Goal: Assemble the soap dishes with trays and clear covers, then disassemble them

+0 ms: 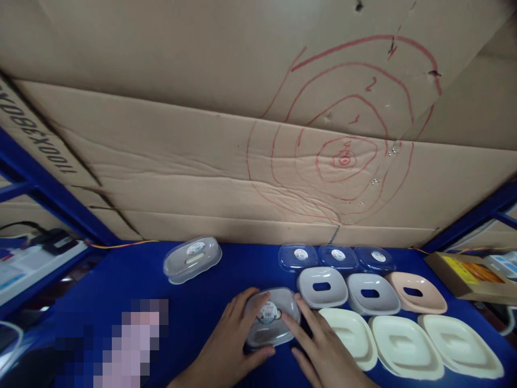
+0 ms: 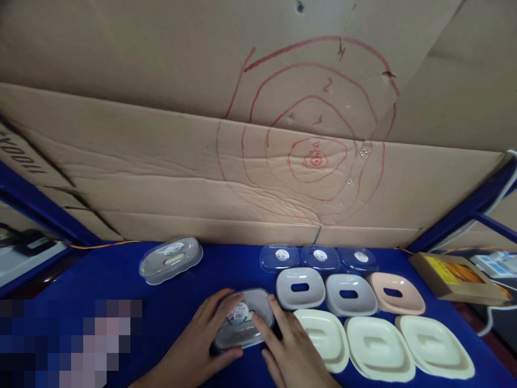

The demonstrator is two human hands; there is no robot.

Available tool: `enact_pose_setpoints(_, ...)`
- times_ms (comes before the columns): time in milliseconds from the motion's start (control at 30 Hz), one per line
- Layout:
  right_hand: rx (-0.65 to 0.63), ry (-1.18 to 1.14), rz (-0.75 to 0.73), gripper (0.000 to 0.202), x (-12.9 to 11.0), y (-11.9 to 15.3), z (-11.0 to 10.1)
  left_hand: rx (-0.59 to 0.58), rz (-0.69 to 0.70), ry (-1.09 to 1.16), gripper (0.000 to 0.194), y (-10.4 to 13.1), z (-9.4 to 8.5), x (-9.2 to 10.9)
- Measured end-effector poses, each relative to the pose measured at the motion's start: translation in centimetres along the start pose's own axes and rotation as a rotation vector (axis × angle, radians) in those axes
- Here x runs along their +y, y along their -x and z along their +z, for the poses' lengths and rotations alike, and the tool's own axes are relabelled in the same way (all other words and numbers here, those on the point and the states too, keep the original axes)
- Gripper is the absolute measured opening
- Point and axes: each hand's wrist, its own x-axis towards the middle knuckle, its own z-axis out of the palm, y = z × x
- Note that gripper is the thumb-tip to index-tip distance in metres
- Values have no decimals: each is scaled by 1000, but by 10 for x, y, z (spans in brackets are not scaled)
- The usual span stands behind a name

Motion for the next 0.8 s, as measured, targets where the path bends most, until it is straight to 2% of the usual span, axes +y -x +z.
enact_pose_setpoints(367, -7, -9, -5, 97, 1, 1, 1, 7, -13, 3, 92, 2, 2, 0)
enact_pose_setpoints(800, -47, -16, -4, 94, 0, 2, -2, -38, -12, 15, 90, -1, -5, 2)
